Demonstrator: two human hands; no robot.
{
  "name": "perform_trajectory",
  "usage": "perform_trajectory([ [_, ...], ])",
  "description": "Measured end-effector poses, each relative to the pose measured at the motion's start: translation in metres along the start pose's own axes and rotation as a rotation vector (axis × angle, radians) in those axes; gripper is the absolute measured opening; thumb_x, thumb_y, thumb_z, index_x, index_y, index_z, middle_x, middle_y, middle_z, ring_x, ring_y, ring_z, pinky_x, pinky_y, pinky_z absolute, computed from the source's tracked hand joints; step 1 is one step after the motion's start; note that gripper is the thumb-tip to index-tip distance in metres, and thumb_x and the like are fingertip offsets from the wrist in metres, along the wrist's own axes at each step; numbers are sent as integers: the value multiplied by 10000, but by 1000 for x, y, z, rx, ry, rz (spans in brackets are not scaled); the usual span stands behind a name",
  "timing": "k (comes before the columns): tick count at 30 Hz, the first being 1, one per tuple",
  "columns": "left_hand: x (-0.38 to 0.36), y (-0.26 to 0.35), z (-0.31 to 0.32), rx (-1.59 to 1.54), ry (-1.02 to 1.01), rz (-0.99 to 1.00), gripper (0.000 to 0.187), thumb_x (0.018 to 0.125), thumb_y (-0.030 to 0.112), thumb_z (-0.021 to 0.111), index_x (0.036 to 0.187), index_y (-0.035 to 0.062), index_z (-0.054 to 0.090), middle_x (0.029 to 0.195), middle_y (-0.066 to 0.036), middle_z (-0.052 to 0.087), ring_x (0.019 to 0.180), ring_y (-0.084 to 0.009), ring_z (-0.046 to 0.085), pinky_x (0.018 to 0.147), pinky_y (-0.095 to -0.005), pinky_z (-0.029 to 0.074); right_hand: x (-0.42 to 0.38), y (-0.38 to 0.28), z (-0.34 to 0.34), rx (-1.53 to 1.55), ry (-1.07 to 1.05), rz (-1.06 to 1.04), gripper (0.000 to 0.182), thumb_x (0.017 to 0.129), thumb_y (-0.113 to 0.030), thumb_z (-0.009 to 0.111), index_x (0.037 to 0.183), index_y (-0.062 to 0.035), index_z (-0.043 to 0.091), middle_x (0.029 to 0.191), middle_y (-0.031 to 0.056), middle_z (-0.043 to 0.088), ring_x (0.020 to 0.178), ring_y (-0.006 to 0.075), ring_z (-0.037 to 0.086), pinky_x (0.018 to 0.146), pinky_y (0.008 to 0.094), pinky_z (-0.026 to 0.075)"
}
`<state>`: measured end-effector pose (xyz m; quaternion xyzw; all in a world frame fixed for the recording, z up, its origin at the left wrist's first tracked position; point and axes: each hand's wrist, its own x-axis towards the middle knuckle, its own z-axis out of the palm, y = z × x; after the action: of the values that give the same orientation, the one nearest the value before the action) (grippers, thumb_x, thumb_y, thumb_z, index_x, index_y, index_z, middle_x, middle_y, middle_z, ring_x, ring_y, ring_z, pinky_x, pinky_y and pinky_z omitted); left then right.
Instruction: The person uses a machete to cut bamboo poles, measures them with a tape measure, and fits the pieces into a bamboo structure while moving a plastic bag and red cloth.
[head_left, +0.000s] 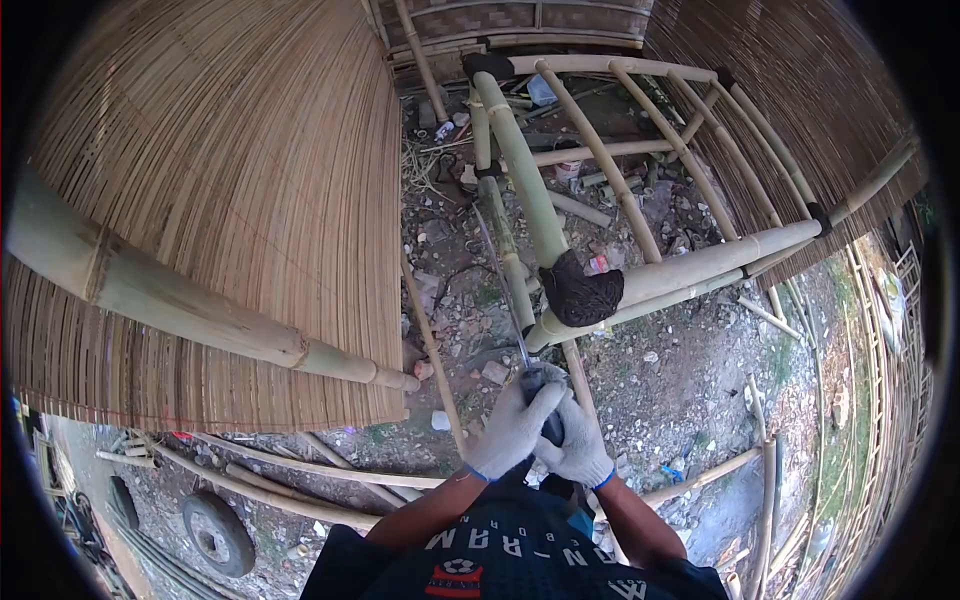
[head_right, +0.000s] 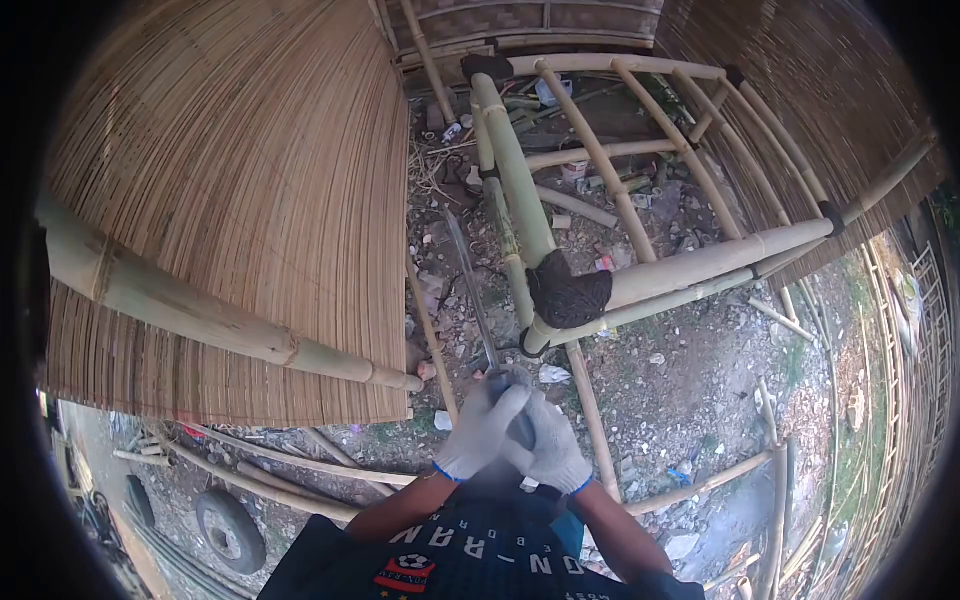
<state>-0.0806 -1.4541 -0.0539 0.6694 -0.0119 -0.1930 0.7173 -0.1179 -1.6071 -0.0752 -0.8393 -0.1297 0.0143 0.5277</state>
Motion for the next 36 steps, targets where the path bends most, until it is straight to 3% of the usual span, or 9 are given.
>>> perform_trajectory([
  [3, 38, 32, -23, -83, 273, 6, 266, 1051, 239, 566, 1085, -16, 632, 953, -55, 689, 917, -144, 626, 853, -319, 501, 72, 38, -6, 172, 21, -205, 484, 800, -218, 798, 1221, -33, 648, 1173, 205, 654, 1083, 411, 630, 962, 452, 518],
  [7, 58, 28, -82, -22, 553, 18, 218, 1030, 156, 621, 1187, 23, 551, 920, -37, 645, 842, -101, 626, 736, -269, 505, 176, 31, -33, -449, 388, -283, 475, 812, -196, 789, 1231, -46, 625, 1185, 174, 652, 1151, 399, 600, 1007, 517, 460],
  [9, 55, 18, -117, 11, 570, -31, 217, 1023, 145, 632, 1179, 15, 553, 939, -56, 632, 761, -97, 621, 644, -265, 501, 219, 57, -39, -698, 496, -142, 530, 823, -227, 782, 1275, -27, 591, 1215, 183, 639, 1165, 392, 593, 1029, 519, 447],
  [13, 81, 29, -149, 6, 759, -183, 155, 1012, 109, 618, 1133, 27, 569, 672, 11, 553, 532, -63, 494, 473, -235, 371, 249, 84, -39, -611, 82, 493, 660, 911, -423, 694, 1364, 33, 540, 1203, 245, 668, 1077, 410, 675, 906, 484, 551],
  [16, 133, 16, -180, -131, 803, -154, 153, 989, 65, 597, 1129, 17, 556, 663, 0, 564, 533, -64, 498, 488, -229, 373, 252, 80, -41, -602, 123, 475, 646, 896, -401, 712, 1344, 34, 544, 1130, 223, 680, 1016, 399, 694, 874, 487, 559],
  [19, 218, 34, -208, -26, 712, -108, 133, 996, 71, 524, 1108, 6, 554, 647, -1, 525, 524, -98, 510, 627, -302, 536, 255, 86, -40, -637, 124, 440, 694, 845, -368, 758, 1347, 60, 544, 1223, 262, 668, 1118, 416, 673, 966, 471, 539],
  [27, 433, 107, -269, -117, 327, -93, 117, 964, 20, 538, 1080, 30, 552, 690, -33, 559, 575, -108, 553, 766, -347, 576, 272, 85, -55, -439, 25, 687, 714, 888, -582, 649, 1306, -5, 607, 1139, 232, 698, 1008, 414, 690, 906, 491, 536],
  [29, 473, 120, -282, -175, 273, -55, 142, 956, 24, 613, 1087, 36, 561, 735, -23, 593, 580, -86, 547, 601, -272, 478, 290, 94, -60, -400, 30, 826, 686, 889, -583, 651, 1289, -26, 617, 1161, 222, 699, 1051, 399, 688, 933, 492, 529],
  [36, 607, 175, -361, -98, 203, -102, 123, 985, 48, 586, 1104, 29, 565, 732, -27, 599, 611, -101, 566, 682, -291, 523, 583, 68, -57, -672, -221, 947, 617, 930, -533, 664, 1297, -39, 623, 1183, 207, 703, 1069, 399, 701, 945, 483, 552],
])
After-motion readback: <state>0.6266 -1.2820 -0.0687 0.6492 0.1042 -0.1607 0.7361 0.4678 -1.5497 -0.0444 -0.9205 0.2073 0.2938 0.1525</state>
